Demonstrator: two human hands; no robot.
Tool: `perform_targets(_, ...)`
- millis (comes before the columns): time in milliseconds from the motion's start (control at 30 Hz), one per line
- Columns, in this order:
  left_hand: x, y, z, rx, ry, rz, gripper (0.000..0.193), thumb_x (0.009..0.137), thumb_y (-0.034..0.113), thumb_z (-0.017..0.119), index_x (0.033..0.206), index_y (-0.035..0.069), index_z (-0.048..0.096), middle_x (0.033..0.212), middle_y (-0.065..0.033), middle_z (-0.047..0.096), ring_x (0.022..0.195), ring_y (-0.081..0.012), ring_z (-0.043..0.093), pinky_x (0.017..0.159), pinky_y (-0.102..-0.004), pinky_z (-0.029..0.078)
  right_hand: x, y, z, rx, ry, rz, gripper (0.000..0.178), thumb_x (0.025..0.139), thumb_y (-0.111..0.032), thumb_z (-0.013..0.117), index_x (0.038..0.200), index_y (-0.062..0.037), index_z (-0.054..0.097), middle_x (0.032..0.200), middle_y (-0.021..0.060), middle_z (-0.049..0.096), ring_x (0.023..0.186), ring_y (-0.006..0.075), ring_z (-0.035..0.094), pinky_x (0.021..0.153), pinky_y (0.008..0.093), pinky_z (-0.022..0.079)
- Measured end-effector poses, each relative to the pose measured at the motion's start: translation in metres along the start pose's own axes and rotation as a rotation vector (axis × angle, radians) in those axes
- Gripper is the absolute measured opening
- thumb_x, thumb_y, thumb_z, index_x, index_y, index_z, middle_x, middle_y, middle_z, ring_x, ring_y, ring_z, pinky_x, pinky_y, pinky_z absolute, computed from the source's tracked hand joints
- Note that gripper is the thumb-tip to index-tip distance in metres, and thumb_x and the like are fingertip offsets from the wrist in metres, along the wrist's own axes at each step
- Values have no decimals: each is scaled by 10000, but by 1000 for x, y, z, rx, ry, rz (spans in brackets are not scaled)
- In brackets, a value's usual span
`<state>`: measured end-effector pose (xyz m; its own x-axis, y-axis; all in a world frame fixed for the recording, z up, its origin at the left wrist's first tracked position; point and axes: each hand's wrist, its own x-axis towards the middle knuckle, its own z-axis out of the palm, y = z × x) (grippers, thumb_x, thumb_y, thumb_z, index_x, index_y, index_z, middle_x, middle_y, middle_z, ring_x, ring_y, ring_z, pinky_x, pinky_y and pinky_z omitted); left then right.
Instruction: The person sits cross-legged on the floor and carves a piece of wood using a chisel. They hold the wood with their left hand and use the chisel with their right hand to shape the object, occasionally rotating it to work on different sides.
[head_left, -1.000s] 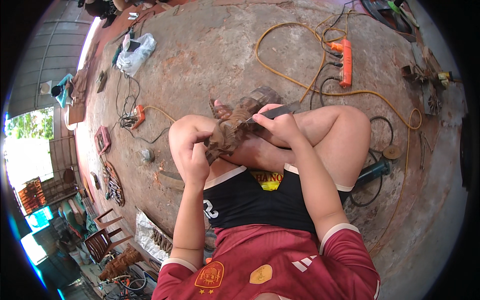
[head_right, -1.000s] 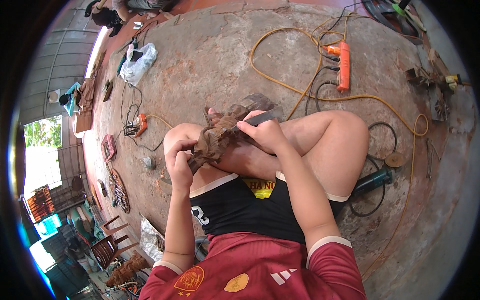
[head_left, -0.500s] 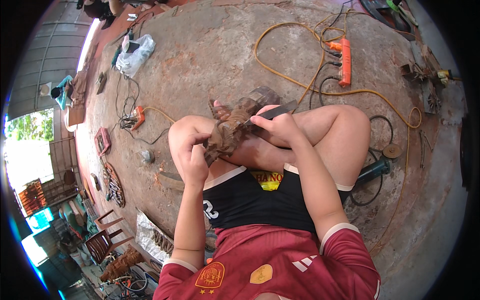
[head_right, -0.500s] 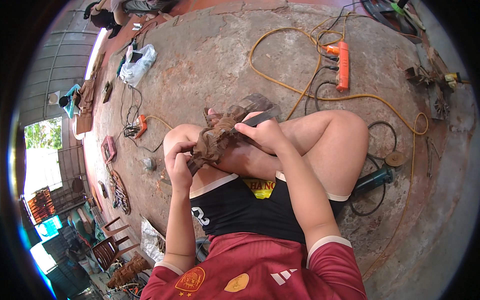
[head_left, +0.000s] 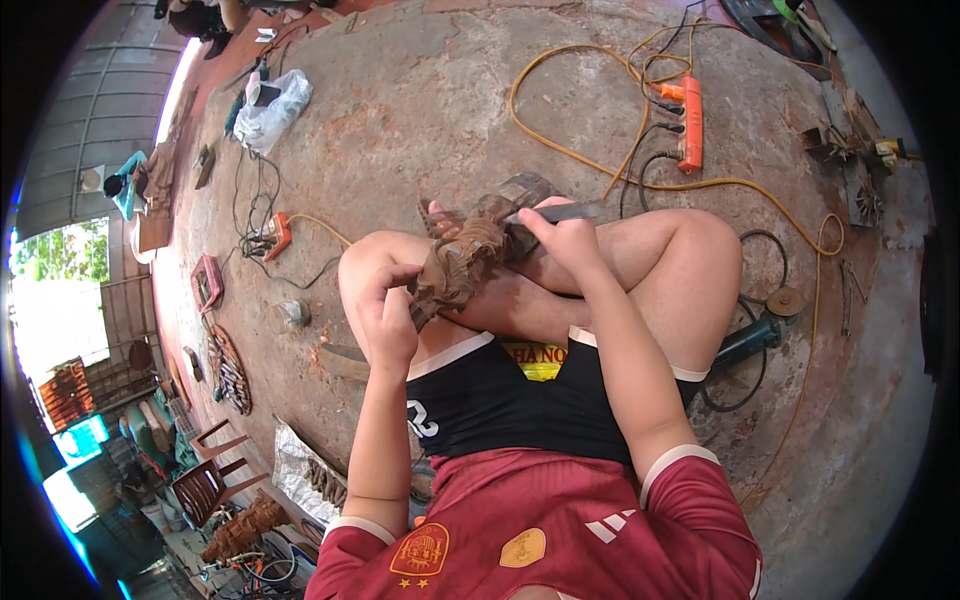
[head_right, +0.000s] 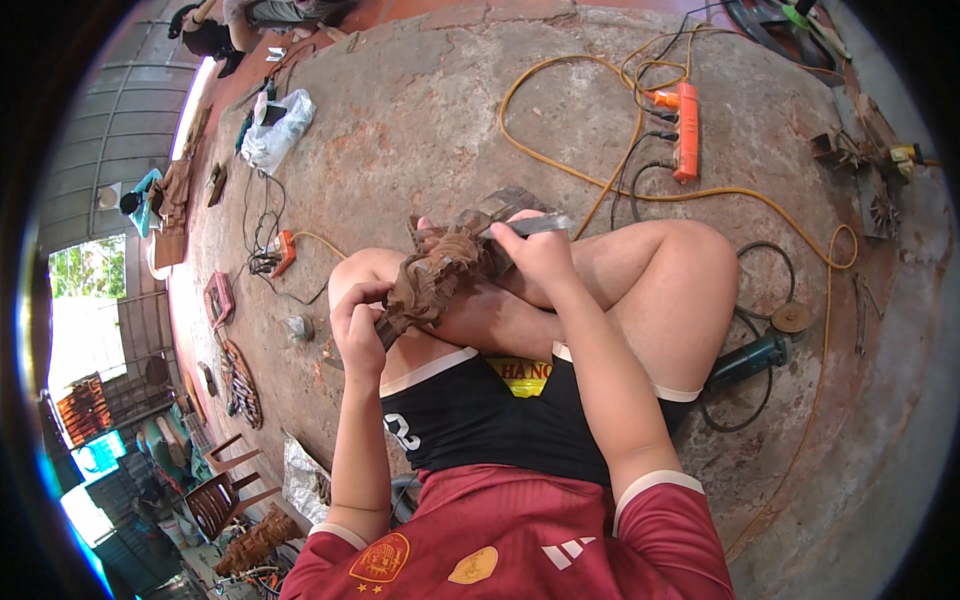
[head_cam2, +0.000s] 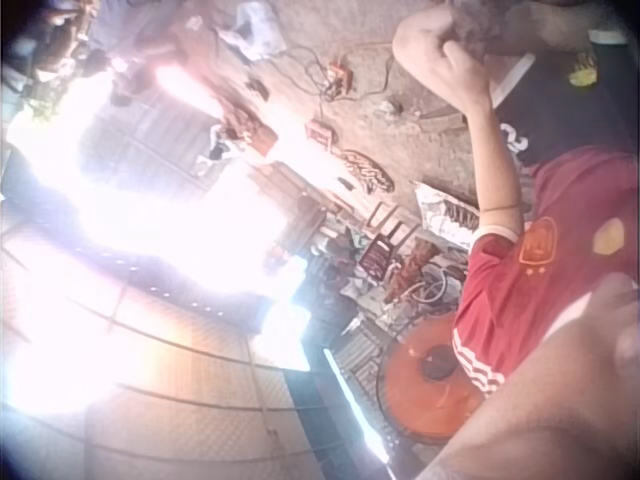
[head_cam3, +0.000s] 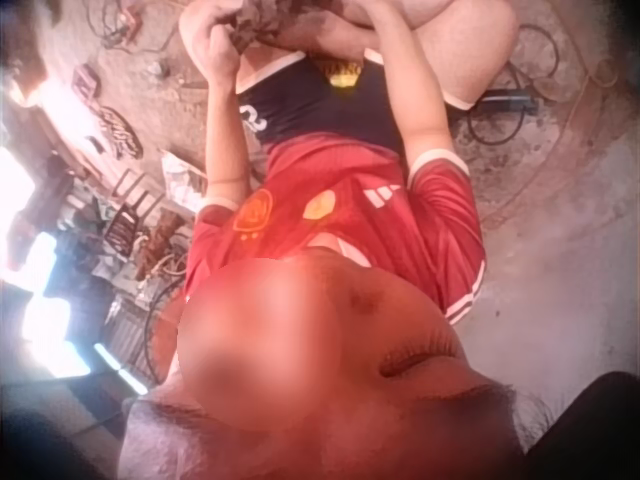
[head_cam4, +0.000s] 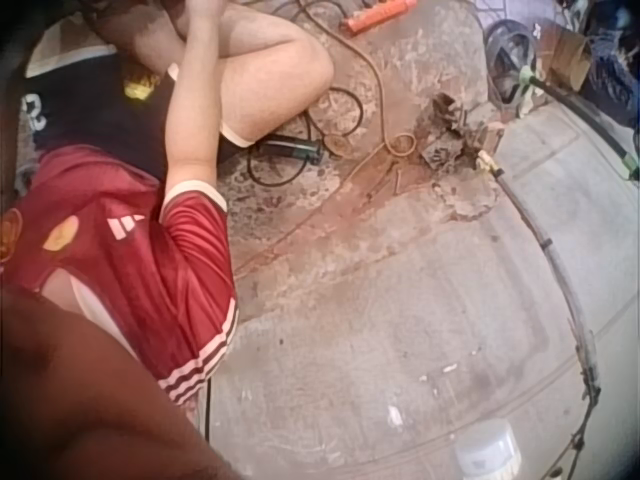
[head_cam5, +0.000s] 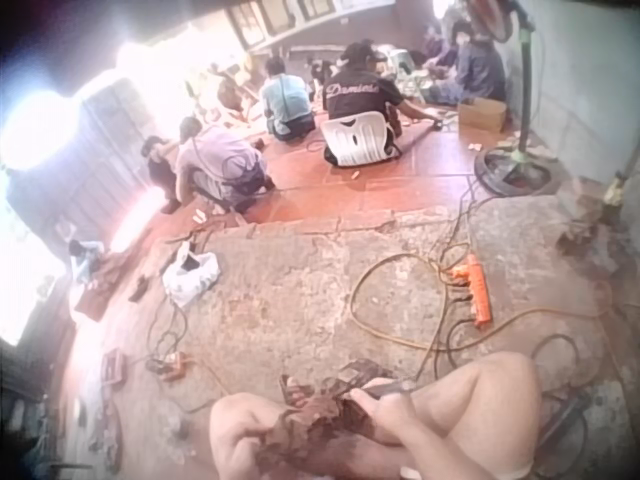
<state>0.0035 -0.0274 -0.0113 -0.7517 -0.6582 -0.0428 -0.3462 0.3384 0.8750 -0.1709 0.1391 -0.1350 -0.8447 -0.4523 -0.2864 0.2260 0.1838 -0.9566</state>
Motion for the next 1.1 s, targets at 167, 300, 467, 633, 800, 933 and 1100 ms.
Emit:
perform_targets(167, 0, -2, 0, 11, 5, 16, 347, 767, 49, 430, 964, -70, 690, 812, -85, 665, 718, -119, 543, 671, -249, 435, 3, -2, 9, 211, -85, -22, 259, 837, -279, 773, 835, -29, 707, 714, 37, 666, 674, 120, 588, 629, 307, 483)
perform_targets(300, 0, 4, 1, 1, -7, -34, 363, 756, 57, 421, 962, -89, 682, 853, -111, 676, 771, -148, 572, 730, -265, 454, 0, 7, 22, 199, -47, -29, 260, 839, -274, 778, 836, -24, 707, 729, 36, 666, 695, 119, 591, 645, 303, 485)
perform_targets(467, 1, 3, 0, 39, -28, -33, 396, 739, 72, 402, 962, -121, 667, 917, -159, 692, 870, -202, 625, 845, -295, 487, 8, 11, 22, 155, 102, -114, 264, 841, -267, 778, 847, -13, 707, 758, 53, 679, 725, 138, 612, 682, 307, 491)
perform_targets(633, 0, 1, 1, 12, -13, 29, 343, 772, 37, 425, 964, -78, 684, 876, -121, 690, 815, -158, 597, 757, -264, 463, -1, 5, 33, 226, -45, -140, 281, 839, -269, 778, 841, 4, 711, 790, 91, 701, 743, 177, 644, 703, 315, 501)
perform_targets(800, -2, 3, 3, 5, -22, -36, 373, 758, 53, 416, 980, -105, 670, 902, -135, 686, 835, -174, 603, 802, -279, 476, -3, 1, 37, 256, 60, -110, 274, 828, -257, 783, 838, 10, 724, 819, 101, 708, 773, 200, 660, 728, 336, 504)
perform_targets(933, -3, -2, 2, -28, -22, -27, 339, 786, 29, 436, 992, -69, 686, 867, -99, 683, 757, -125, 558, 708, -256, 451, -1, 0, 33, 207, -115, -150, 224, 833, -208, 787, 841, 4, 716, 807, 69, 693, 750, 148, 627, 690, 303, 498)
perform_targets(1100, -2, 3, 5, -5, -19, 26, 338, 789, 32, 436, 991, -66, 689, 859, -94, 679, 745, -119, 550, 692, -253, 445, 5, 0, 29, -6, 112, -423, 200, 842, -188, 780, 832, 0, 711, 810, 49, 686, 755, 139, 621, 693, 294, 493)
